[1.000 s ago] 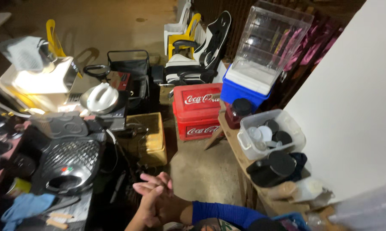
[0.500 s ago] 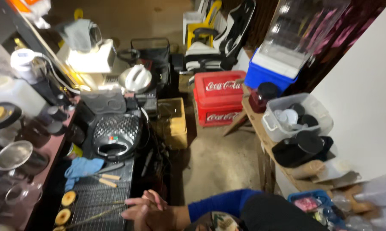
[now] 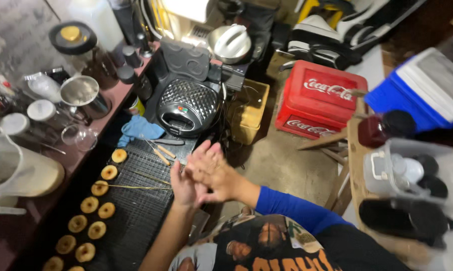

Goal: The person uses a hand mixer to blend batter in a metal bowl, then opens a round cake maker to flip and remove cooked doughnuts. The finished doughnuts are placed on a wire rack while the machine is closed to continue cooking.

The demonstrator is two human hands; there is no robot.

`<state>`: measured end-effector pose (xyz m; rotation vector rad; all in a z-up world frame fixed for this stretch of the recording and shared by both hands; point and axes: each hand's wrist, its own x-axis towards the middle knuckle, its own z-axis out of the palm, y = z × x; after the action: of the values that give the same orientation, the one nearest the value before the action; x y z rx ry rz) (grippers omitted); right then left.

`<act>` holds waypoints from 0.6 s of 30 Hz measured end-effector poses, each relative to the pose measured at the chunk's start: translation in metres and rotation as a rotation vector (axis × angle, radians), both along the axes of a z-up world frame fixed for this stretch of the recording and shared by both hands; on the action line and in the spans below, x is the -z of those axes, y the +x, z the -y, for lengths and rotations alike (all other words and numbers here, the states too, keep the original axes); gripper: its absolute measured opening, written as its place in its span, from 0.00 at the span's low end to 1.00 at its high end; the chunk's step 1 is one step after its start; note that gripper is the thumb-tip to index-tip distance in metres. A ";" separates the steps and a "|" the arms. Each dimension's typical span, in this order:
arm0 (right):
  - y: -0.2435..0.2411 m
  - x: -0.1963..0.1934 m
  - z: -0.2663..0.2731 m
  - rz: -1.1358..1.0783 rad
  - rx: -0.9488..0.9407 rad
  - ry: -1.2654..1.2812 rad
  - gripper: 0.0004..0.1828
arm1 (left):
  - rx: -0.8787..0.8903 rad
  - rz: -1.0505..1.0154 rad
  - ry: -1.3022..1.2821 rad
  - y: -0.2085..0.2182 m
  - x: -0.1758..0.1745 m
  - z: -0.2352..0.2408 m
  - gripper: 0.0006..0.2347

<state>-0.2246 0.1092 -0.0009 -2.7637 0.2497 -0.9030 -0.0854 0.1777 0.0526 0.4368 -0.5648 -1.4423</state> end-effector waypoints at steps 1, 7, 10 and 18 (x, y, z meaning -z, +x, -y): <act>-0.008 -0.001 0.016 -0.020 0.046 -0.052 0.44 | 0.005 -0.024 0.005 0.000 -0.011 0.009 0.40; -0.084 -0.002 0.099 -0.166 0.250 0.170 0.37 | -0.013 0.146 0.016 -0.020 -0.024 0.081 0.30; -0.125 0.019 0.141 0.059 0.203 0.603 0.31 | -0.033 0.249 0.130 -0.029 -0.004 0.118 0.19; -0.197 0.042 0.209 0.020 0.369 0.573 0.10 | -0.122 0.352 0.413 -0.064 0.057 0.203 0.08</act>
<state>-0.4218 -0.1000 -0.0432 -2.2064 0.8854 -0.7777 -0.1492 -0.0258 -0.0044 1.0504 -0.5061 -1.3711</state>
